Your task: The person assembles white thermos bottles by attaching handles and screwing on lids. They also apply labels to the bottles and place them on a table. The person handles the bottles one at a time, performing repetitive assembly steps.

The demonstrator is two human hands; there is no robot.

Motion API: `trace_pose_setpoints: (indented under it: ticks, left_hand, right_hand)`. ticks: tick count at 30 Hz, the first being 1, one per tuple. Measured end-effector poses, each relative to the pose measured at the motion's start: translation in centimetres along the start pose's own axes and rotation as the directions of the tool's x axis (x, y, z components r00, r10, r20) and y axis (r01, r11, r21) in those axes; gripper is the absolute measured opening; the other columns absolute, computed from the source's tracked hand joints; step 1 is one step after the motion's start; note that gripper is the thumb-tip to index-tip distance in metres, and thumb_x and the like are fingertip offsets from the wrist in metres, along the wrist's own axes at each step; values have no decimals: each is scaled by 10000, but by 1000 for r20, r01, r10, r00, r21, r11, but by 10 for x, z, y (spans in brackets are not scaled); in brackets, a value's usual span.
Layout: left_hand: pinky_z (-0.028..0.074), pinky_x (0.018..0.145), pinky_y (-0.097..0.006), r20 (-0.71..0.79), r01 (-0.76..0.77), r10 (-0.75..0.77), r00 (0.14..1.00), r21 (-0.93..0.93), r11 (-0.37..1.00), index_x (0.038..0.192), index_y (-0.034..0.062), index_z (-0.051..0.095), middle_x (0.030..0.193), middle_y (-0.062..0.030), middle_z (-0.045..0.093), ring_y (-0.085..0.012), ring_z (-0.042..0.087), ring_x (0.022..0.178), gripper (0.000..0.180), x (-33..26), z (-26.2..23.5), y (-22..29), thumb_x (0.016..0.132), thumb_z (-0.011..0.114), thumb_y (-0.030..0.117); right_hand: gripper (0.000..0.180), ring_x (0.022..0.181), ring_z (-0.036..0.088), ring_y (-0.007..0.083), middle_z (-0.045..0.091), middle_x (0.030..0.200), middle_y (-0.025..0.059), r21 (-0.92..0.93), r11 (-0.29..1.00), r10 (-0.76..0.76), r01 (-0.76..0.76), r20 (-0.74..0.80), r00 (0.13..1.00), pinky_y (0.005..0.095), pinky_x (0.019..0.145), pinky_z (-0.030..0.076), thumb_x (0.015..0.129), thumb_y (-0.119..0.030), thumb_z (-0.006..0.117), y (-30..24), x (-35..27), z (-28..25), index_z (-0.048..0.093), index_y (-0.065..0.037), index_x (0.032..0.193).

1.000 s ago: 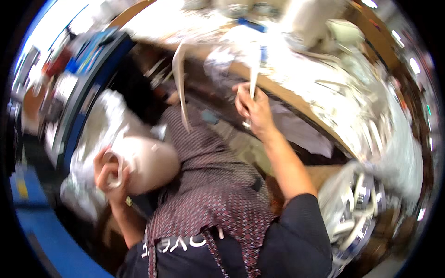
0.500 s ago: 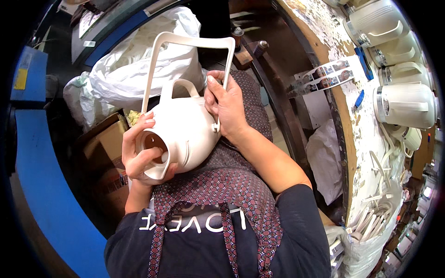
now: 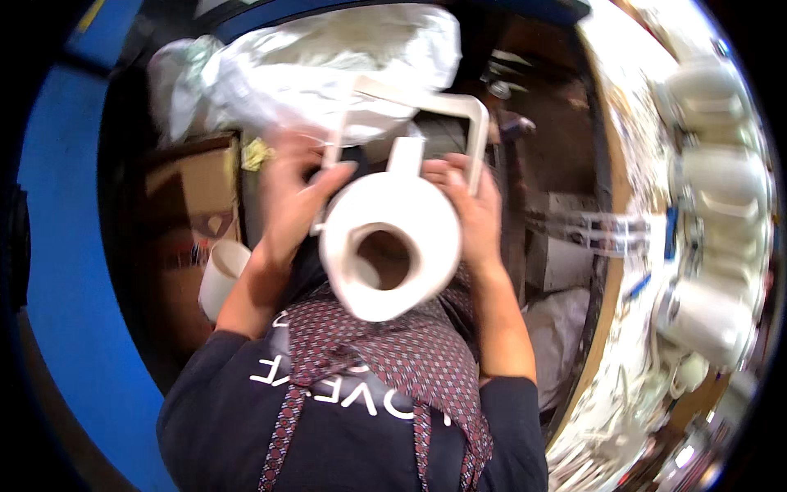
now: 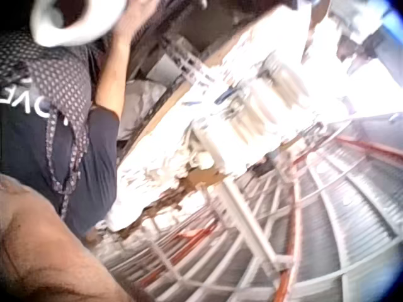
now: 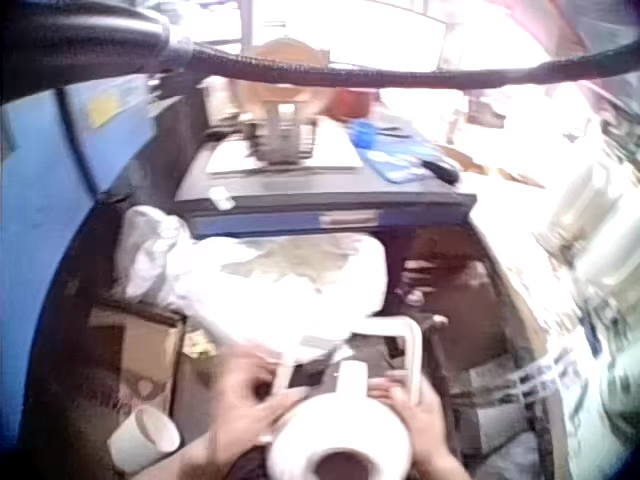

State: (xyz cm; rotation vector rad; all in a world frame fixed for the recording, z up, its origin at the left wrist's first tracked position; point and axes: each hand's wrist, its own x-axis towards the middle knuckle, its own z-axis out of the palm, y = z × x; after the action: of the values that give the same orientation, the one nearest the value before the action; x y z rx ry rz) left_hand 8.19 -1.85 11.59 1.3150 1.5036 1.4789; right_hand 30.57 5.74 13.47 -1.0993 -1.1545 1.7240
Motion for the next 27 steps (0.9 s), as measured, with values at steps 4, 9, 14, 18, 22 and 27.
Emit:
trace_pose_setpoints:
  ticks: [4, 9, 14, 18, 22, 27]
  left_hand:
    - [313, 478, -180, 390, 501, -318, 864, -732, 462, 1195, -10, 510, 631, 14, 463, -54, 422, 507, 462, -2, 11, -24, 747, 612, 37]
    - [313, 473, -199, 272, 423, -337, 901, -724, 545, 1191, -39, 545, 603, 2, 444, -68, 375, 479, 536, 2, 28, -19, 660, 547, 34]
    - [332, 492, -196, 395, 419, -149, 906, -801, 427, 1304, -50, 522, 583, 1, 452, -75, 385, 483, 702, 12, 23, -14, 607, 537, 27]
    - [358, 530, -186, 391, 400, -122, 912, -787, 471, 1331, -50, 513, 625, -5, 490, -73, 427, 526, 718, 6, 24, -19, 618, 543, 33]
    - [429, 687, -206, 271, 397, -292, 917, -581, 711, 1263, -52, 548, 791, -46, 614, -96, 557, 716, 530, 0, 41, -19, 750, 567, 82]
    - [452, 821, -260, 309, 537, -443, 842, -564, 627, 1054, -13, 587, 922, -91, 675, -131, 597, 867, 268, -13, 50, -24, 895, 594, 202]
  right_hand:
    - [483, 1160, 560, 267, 590, 1242, 191, -629, 693, -476, 353, -31, 879, 412, 1029, 398, 973, -177, 495, -4, -2, -15, 404, 41, 1395]
    - [725, 1176, 566, 346, 606, 1209, 257, -480, 636, -409, 604, 454, 792, 459, 1048, 391, 936, -579, 417, -42, -48, 16, 557, 68, 1231]
    - [555, 1134, 591, 354, 646, 1137, 245, -449, 661, -477, 601, 367, 799, 485, 1063, 358, 932, -456, 469, -40, -54, 20, 627, 54, 1086]
    - [476, 1110, 606, 361, 663, 1101, 240, -451, 595, -510, 665, 428, 747, 489, 1060, 361, 941, -384, 459, -37, -59, 16, 633, 49, 1033]
    - [484, 1098, 612, 372, 665, 1089, 238, -481, 540, -541, 691, 430, 723, 504, 1040, 377, 956, -397, 425, -33, -72, 13, 627, 38, 1016]
    - [482, 1096, 608, 366, 665, 1099, 224, -504, 471, -561, 724, 462, 687, 517, 1037, 378, 977, -419, 406, -24, -91, 4, 612, 15, 1012]
